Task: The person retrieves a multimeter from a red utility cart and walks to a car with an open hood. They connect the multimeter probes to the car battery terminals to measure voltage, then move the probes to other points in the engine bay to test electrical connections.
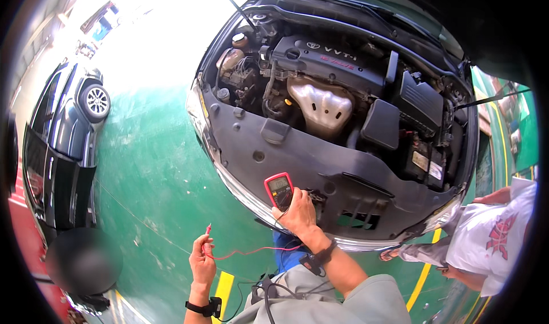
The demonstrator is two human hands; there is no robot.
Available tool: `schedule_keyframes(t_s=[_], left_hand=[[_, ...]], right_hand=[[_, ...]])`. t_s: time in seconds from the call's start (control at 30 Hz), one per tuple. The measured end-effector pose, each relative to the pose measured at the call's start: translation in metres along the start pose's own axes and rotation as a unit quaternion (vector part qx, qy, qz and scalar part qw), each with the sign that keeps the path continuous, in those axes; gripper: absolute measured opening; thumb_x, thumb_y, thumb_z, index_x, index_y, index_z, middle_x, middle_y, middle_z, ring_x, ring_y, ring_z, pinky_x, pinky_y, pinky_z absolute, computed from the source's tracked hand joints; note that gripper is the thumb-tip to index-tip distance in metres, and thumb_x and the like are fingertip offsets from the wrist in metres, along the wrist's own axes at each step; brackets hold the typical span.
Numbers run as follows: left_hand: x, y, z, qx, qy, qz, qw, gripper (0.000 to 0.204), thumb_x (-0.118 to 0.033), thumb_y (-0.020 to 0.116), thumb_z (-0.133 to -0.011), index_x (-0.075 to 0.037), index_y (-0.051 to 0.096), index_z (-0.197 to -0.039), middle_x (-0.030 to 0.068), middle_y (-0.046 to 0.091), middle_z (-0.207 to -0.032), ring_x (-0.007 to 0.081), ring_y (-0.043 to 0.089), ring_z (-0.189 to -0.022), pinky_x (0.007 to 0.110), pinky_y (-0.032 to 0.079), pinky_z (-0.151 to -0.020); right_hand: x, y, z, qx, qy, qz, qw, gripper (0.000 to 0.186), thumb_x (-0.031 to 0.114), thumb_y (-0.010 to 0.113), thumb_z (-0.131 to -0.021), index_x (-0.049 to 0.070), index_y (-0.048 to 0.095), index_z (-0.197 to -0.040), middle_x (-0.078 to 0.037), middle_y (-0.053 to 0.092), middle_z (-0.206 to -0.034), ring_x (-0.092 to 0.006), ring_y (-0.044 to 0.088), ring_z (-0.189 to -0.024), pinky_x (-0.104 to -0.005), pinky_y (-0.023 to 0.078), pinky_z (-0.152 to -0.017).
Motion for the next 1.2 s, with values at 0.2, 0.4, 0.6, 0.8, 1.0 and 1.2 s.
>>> schedule_keyframes(t_s=[0.2,0.4,0.6,0.8,1.0,1.2], left_hand=[[-0.018,0.02,-0.131,0.104,0.13,-0.136,0.977,0.026,-0.002,0.057,-0.1,-0.005,0.063,-0.125,0.0123,0.07,-0.107,0.0234,0.069,-0.09,0.032,0.055,-0.079],[-0.038,0.088,-0.258,0.178,0.274,-0.179,0.928,0.029,0.001,0.063,-0.092,-0.004,0.063,-0.121,0.015,0.068,-0.111,0.0311,0.066,-0.096,0.039,0.053,-0.085],[-0.023,0.173,-0.356,0.236,0.386,-0.184,0.872,0.034,-0.001,0.068,-0.086,-0.006,0.063,-0.119,0.013,0.068,-0.114,0.0316,0.065,-0.104,0.041,0.049,-0.089],[-0.001,0.239,-0.406,0.305,0.439,-0.108,0.838,0.027,-0.001,0.069,-0.083,-0.006,0.065,-0.109,0.0098,0.066,-0.101,0.0301,0.064,-0.095,0.04,0.048,-0.085],[0.016,0.247,-0.411,0.281,0.488,-0.104,0.82,0.032,-0.002,0.072,-0.075,-0.01,0.067,-0.106,0.0049,0.064,-0.094,0.0233,0.062,-0.078,0.035,0.047,-0.071],[0.018,0.249,-0.413,0.296,0.482,-0.116,0.817,0.029,-0.002,0.07,-0.075,-0.01,0.069,-0.102,0.0044,0.065,-0.093,0.0233,0.062,-0.076,0.036,0.046,-0.07]], right_hand=[[-0.002,0.047,-0.057,-0.043,0.073,0.025,0.996,0.083,0.039,0.082,-0.072,-0.005,0.045,-0.131,-0.025,0.055,-0.12,-0.0425,0.057,-0.111,-0.0488,0.051,-0.096],[-0.001,0.067,-0.097,-0.073,0.035,0.051,0.995,0.081,0.034,0.082,-0.071,-0.002,0.045,-0.134,-0.022,0.054,-0.125,-0.0412,0.056,-0.113,-0.0485,0.05,-0.098],[0.007,0.069,-0.124,-0.115,-0.015,0.075,0.99,0.076,0.035,0.082,-0.071,0.001,0.05,-0.132,-0.017,0.057,-0.121,-0.0389,0.058,-0.103,-0.0457,0.054,-0.089],[-0.008,0.085,-0.12,-0.163,-0.051,0.109,0.979,0.079,0.053,0.076,-0.079,-0.004,0.052,-0.128,-0.017,0.056,-0.117,-0.0347,0.057,-0.1,-0.0453,0.047,-0.084],[-0.018,0.1,-0.116,-0.205,-0.029,0.128,0.97,0.078,0.058,0.068,-0.078,-0.003,0.051,-0.124,-0.018,0.054,-0.108,-0.0335,0.054,-0.088,-0.0461,0.043,-0.076],[-0.006,0.095,-0.13,-0.149,0.014,0.129,0.98,0.077,0.055,0.071,-0.082,-0.002,0.049,-0.129,-0.016,0.054,-0.113,-0.0311,0.056,-0.092,-0.0431,0.044,-0.078]])
Point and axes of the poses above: each hand's wrist, its own z-axis away from the middle knuckle, its own y-axis out of the palm, x = y × z, the point moved 8 cm from there along -z, towards the middle knuckle
